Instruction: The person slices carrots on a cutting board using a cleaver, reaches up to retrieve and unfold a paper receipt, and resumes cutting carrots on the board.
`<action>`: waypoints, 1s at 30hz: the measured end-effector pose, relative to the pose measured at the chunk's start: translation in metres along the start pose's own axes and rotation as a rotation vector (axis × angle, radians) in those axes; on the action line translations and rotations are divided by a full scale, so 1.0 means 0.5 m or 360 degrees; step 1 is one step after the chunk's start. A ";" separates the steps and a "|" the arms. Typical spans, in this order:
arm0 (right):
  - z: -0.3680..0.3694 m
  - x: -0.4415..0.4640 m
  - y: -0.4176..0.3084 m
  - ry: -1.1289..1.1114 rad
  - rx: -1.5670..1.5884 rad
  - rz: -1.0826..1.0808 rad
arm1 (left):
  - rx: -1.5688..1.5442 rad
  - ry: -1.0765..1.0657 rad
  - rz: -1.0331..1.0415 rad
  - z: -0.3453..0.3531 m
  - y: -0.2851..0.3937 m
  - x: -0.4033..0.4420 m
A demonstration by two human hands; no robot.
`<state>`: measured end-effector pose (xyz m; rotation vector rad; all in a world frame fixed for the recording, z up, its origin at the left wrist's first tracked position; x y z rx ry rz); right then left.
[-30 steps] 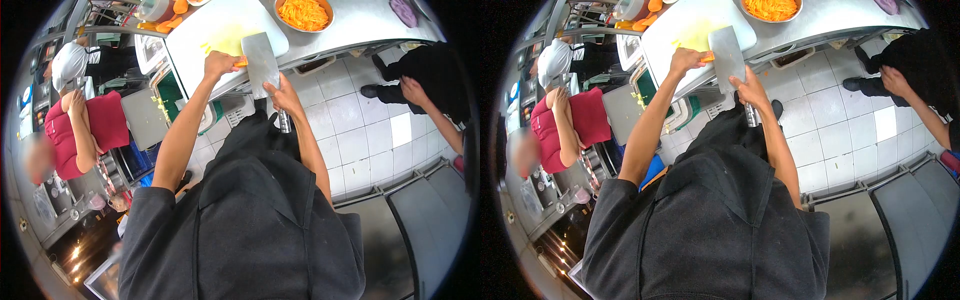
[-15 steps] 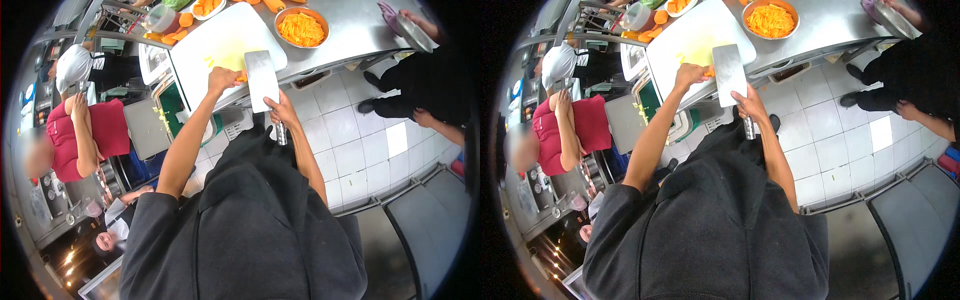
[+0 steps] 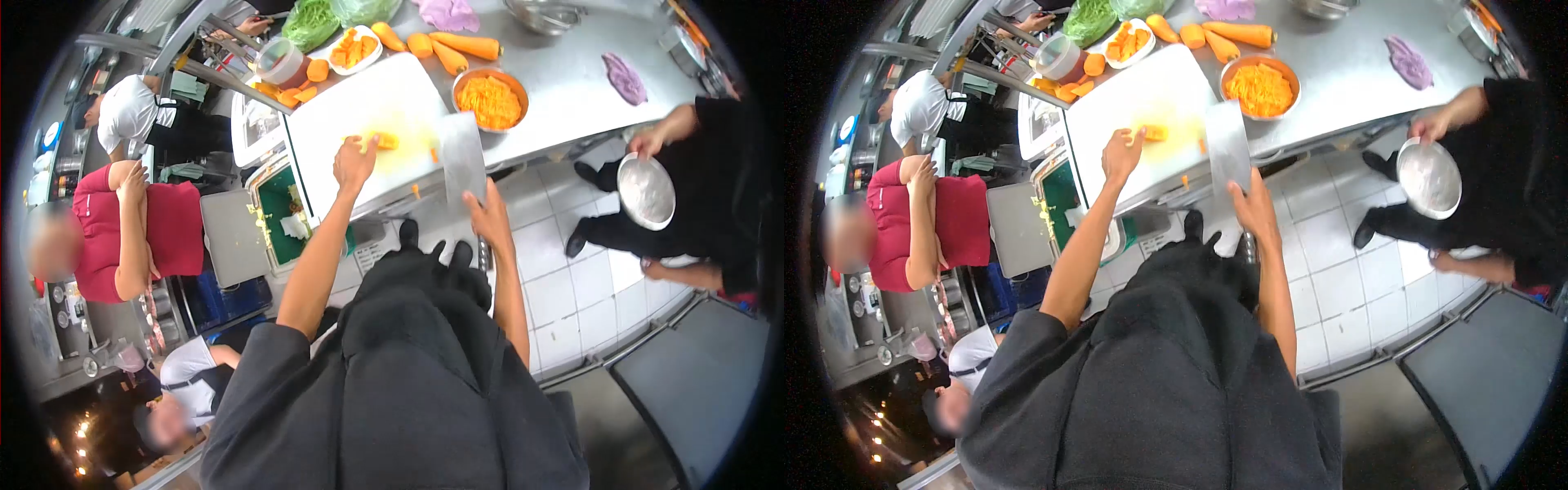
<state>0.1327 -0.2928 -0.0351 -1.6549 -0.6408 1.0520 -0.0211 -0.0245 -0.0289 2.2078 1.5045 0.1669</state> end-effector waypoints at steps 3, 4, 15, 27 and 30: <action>-0.016 -0.021 -0.014 0.0166 -0.0499 -0.0414 | -0.0194 0.0064 0.0234 -0.005 -0.027 -0.019; -0.019 -0.031 -0.029 0.0142 -0.0488 -0.0312 | -0.0284 0.0053 0.0432 -0.009 -0.026 -0.020; -0.029 -0.050 -0.088 0.0122 -0.0632 -0.0138 | 0.0194 -0.0329 0.1575 0.063 0.002 -0.193; -0.039 -0.055 -0.017 0.0265 -0.0604 -0.0120 | -0.0055 0.0118 0.1790 0.113 0.079 -0.094; -0.029 -0.063 -0.073 0.0179 -0.0352 0.0158 | -0.0027 -0.0152 0.2030 0.167 0.075 -0.028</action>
Point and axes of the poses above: each hand's wrist, its own x-axis towards the middle knuckle, its own z-axis out of the palm, y = z × x, the point moved 2 cm from there along x, towards the middle knuckle, and after that the axes turned 10 degrees about -y, right-handed, at the moved point
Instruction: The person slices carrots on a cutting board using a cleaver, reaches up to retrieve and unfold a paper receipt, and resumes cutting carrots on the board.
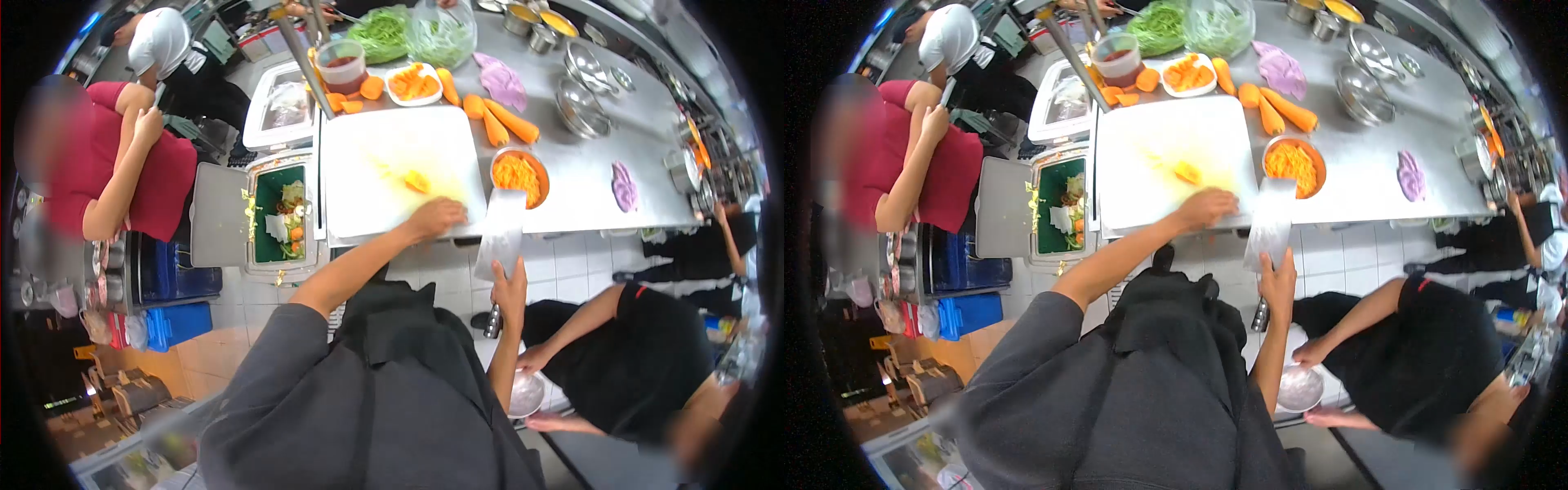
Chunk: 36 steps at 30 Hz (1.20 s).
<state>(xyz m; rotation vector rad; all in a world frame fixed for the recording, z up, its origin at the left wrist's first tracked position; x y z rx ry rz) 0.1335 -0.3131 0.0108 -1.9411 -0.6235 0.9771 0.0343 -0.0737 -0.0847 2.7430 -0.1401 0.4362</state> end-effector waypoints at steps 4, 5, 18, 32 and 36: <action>0.008 0.021 -0.015 0.0064 0.0055 -0.0237 | -0.0130 0.0018 -0.0107 -0.016 0.006 -0.034; 0.010 0.026 -0.011 0.0038 -0.0023 -0.0125 | -0.0002 0.0035 -0.0088 -0.030 0.017 -0.052; 0.093 0.155 -0.068 0.0034 -0.0681 -0.0486 | 0.0106 0.0332 -0.0462 -0.165 -0.084 -0.234; 0.129 0.218 -0.069 -0.0023 -0.0828 -0.0400 | -0.0164 0.0208 -0.0207 -0.076 -0.006 -0.216; 0.130 0.215 -0.072 -0.0022 -0.0857 -0.0291 | -0.0103 0.0289 -0.0268 -0.086 0.006 -0.239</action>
Point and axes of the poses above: each hand's wrist, its own x-axis towards the middle knuckle, its own z-axis out of the palm, y = z × x, the point moved 2 cm from there along x, towards the middle knuckle, and after that the axes turned 10 degrees about -y, right-handed, at the moved point
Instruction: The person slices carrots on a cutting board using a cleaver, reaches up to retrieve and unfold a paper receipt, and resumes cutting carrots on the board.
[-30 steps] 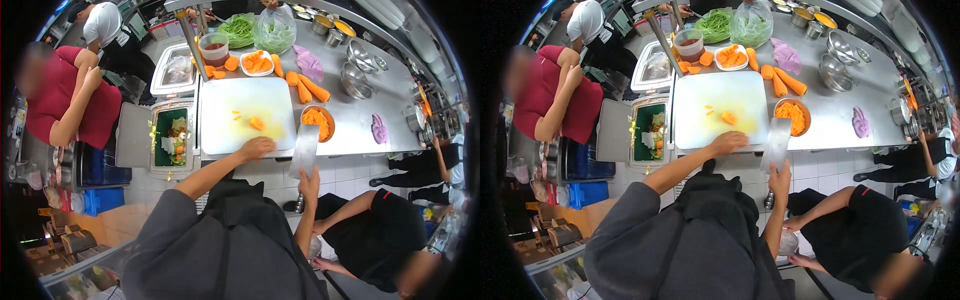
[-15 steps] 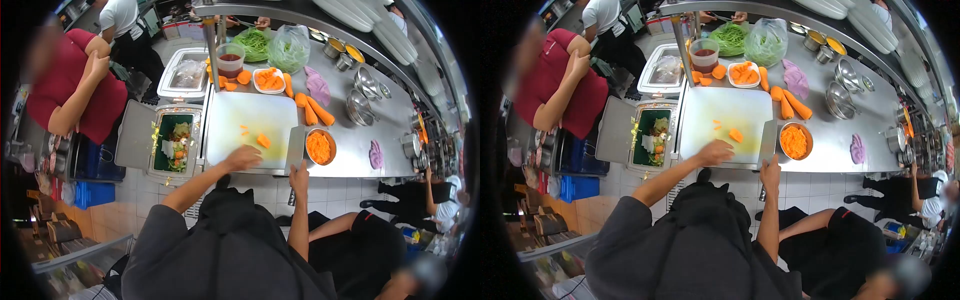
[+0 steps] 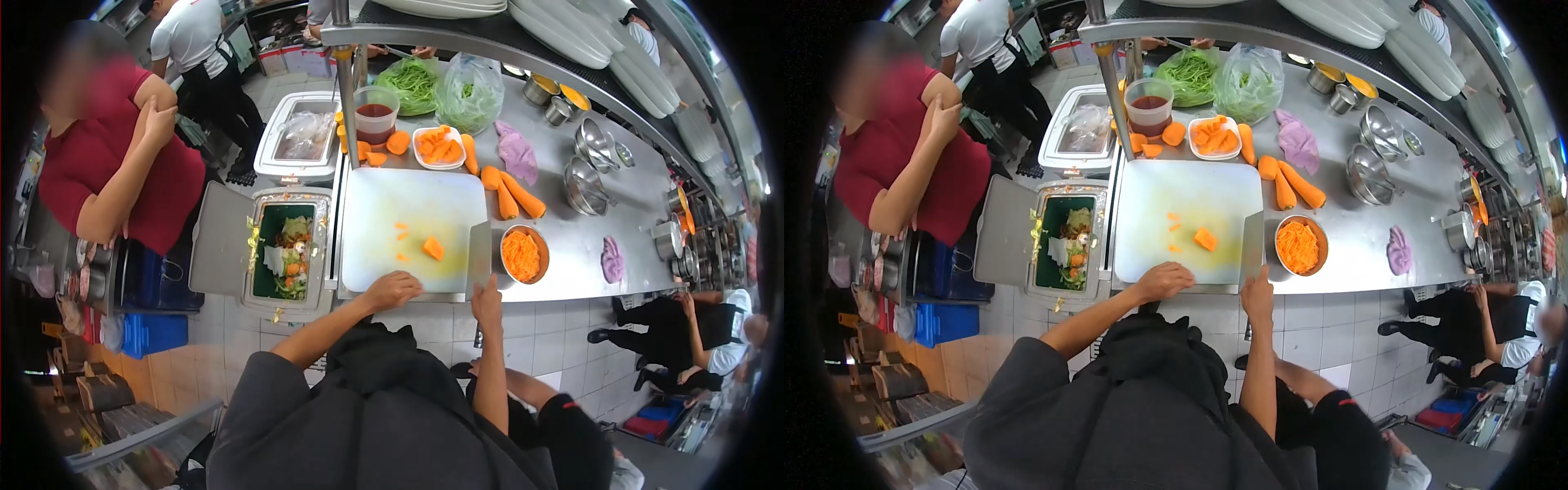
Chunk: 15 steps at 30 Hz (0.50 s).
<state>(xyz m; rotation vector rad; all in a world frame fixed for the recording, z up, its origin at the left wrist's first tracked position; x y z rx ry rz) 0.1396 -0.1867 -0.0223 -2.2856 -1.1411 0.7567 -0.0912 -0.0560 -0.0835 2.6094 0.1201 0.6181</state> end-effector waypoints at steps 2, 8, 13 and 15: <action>0.005 -0.002 0.000 -0.0011 -0.0021 0.0072 | 0.0021 0.0003 -0.0003 -0.026 0.004 -0.012; 0.004 0.002 -0.006 0.0013 -0.0066 0.0017 | -0.0119 0.0055 -0.0099 -0.067 -0.076 -0.049; 0.014 0.008 0.010 0.0019 -0.0108 0.0051 | -0.0182 0.0273 -0.0509 -0.085 -0.152 0.010; 0.012 0.008 0.012 0.0009 -0.0086 0.0056 | 0.0121 0.0486 -0.0685 -0.107 -0.156 0.041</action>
Point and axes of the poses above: each hand's wrist, its own x-axis towards the middle knuckle, its own z-axis out of the palm, y = z × x, the point moved 2 cm from there along x, towards the middle knuckle, and after that the axes turned 10 degrees about -y, right-handed, at the moved point
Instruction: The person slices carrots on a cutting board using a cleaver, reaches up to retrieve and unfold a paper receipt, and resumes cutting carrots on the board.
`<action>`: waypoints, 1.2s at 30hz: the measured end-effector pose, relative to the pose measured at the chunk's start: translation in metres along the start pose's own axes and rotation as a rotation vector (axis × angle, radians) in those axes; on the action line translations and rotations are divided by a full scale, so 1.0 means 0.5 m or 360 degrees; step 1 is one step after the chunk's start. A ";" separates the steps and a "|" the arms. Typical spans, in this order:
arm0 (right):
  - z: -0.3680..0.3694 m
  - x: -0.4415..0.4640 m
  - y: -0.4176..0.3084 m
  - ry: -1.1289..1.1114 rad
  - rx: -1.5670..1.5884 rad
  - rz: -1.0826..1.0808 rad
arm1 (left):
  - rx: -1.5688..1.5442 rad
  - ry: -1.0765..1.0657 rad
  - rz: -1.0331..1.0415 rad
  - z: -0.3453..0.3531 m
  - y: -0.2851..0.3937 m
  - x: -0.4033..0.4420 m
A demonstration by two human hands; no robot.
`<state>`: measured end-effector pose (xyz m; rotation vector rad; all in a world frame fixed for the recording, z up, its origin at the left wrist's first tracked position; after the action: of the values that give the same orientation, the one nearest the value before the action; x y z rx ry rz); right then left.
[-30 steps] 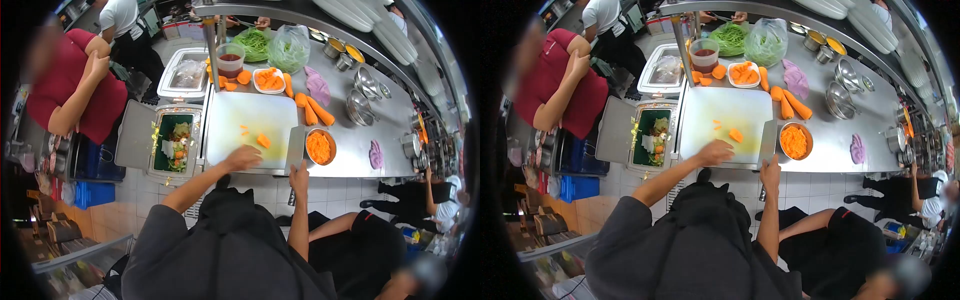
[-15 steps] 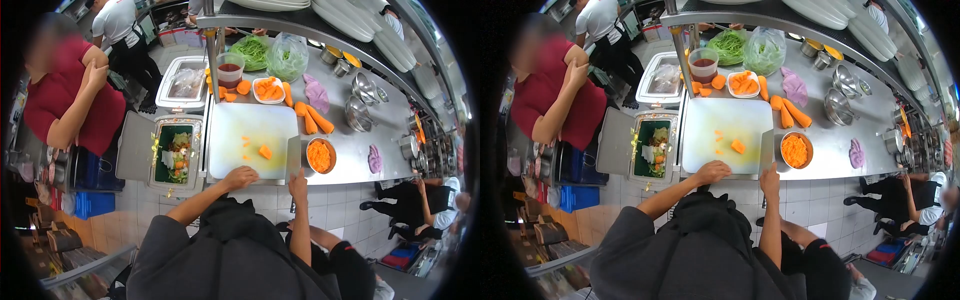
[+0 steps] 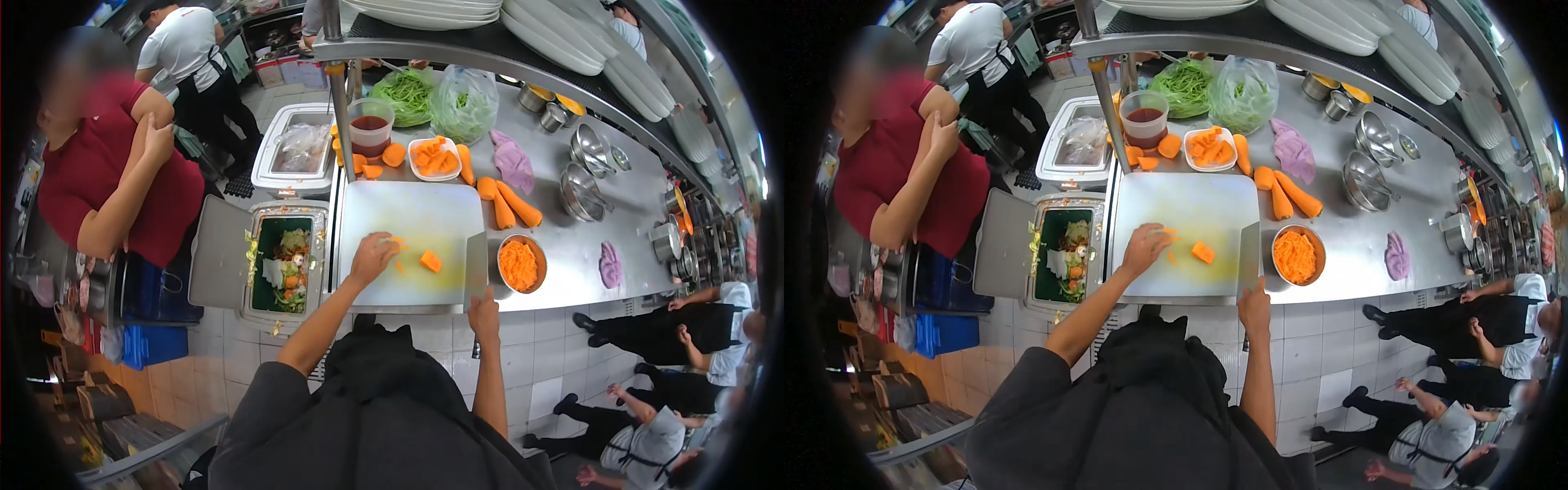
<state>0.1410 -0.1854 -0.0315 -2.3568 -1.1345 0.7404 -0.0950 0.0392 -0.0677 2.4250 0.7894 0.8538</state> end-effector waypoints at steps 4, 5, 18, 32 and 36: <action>0.001 -0.004 -0.003 -0.0014 -0.0011 0.0001 | 0.0046 -0.0011 -0.0094 0.013 -0.004 0.013; 0.003 -0.001 -0.004 -0.0027 -0.0008 0.0011 | 0.0069 -0.0040 -0.0101 0.014 -0.009 0.013; -0.007 -0.011 -0.024 -0.0041 -0.0051 0.0021 | 0.0060 0.0034 -0.0065 0.004 0.006 0.012; -0.010 -0.015 -0.029 -0.0065 -0.0029 0.0038 | 0.0082 0.0023 -0.0120 0.008 0.009 0.013; -0.003 -0.010 -0.022 -0.0004 -0.0024 -0.0017 | 0.0082 -0.0002 -0.0130 0.006 0.010 0.012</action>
<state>0.1328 -0.1836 -0.0229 -2.3612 -1.1570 0.7336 -0.0871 0.0388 -0.0646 2.4192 0.9140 0.8104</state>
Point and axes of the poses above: each hand's wrist, its own x-axis towards the middle knuckle, its own z-axis out of the palm, y = z × x, the point moved 2 cm from there along x, towards the middle knuckle, and after that the axes turned 10 degrees about -y, right-handed, at the moved point
